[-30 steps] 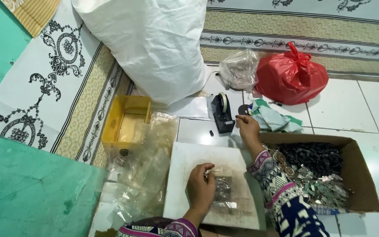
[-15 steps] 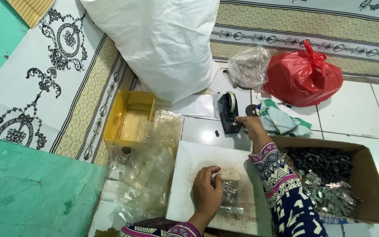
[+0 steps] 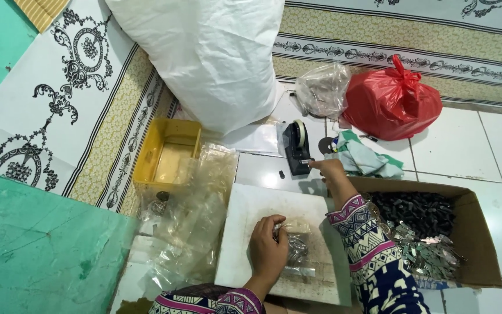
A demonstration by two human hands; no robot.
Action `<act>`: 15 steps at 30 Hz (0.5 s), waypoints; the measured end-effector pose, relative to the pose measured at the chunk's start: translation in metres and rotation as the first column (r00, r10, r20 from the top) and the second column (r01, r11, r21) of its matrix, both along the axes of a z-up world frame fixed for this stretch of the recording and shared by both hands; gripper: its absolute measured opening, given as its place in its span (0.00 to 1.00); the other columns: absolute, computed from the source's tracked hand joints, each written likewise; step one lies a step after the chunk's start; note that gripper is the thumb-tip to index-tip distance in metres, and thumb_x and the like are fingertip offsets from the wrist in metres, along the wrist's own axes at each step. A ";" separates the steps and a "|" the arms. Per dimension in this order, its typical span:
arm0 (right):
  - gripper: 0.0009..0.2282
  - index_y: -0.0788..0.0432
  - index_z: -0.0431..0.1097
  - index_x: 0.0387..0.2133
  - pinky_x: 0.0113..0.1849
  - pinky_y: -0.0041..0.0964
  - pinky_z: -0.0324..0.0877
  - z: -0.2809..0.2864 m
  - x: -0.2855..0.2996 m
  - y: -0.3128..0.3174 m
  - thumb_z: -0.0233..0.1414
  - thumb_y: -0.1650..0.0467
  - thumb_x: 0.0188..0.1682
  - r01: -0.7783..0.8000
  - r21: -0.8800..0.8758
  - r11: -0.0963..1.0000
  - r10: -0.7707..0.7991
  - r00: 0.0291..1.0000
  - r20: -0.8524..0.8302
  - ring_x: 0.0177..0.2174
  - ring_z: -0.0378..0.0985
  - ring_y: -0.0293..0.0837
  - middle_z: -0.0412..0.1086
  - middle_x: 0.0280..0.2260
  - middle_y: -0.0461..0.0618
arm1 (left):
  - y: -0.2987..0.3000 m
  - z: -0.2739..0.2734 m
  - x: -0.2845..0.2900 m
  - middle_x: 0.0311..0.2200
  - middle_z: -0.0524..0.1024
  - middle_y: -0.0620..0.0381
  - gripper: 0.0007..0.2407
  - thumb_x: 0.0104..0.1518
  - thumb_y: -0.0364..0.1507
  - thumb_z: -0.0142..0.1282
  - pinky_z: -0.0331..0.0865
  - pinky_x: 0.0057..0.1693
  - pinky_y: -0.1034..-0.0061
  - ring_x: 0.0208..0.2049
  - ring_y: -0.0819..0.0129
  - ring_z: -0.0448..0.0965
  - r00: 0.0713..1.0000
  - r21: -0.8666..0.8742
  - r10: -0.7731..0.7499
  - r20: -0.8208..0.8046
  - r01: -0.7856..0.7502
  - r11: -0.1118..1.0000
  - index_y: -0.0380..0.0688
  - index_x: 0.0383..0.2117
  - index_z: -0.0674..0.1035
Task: Sorting and packaging small decorative metal components into plastic bags.
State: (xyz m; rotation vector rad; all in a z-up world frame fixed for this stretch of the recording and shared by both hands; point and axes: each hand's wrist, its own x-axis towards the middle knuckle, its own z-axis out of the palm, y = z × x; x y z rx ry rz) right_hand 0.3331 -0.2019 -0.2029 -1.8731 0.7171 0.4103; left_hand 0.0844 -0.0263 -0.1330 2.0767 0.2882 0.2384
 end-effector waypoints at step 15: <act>0.13 0.64 0.79 0.36 0.36 0.43 0.72 0.008 -0.040 0.011 0.60 0.65 0.47 -0.111 -0.304 0.946 0.140 0.987 0.075 0.30 0.75 0.50 0.76 0.31 0.56 | 0.000 -0.007 -0.001 0.38 0.80 0.61 0.14 0.49 0.21 0.56 0.74 0.43 0.74 0.36 0.69 0.81 1.000 -0.023 0.008 -0.001 -0.008 1.000 0.50 0.43 0.78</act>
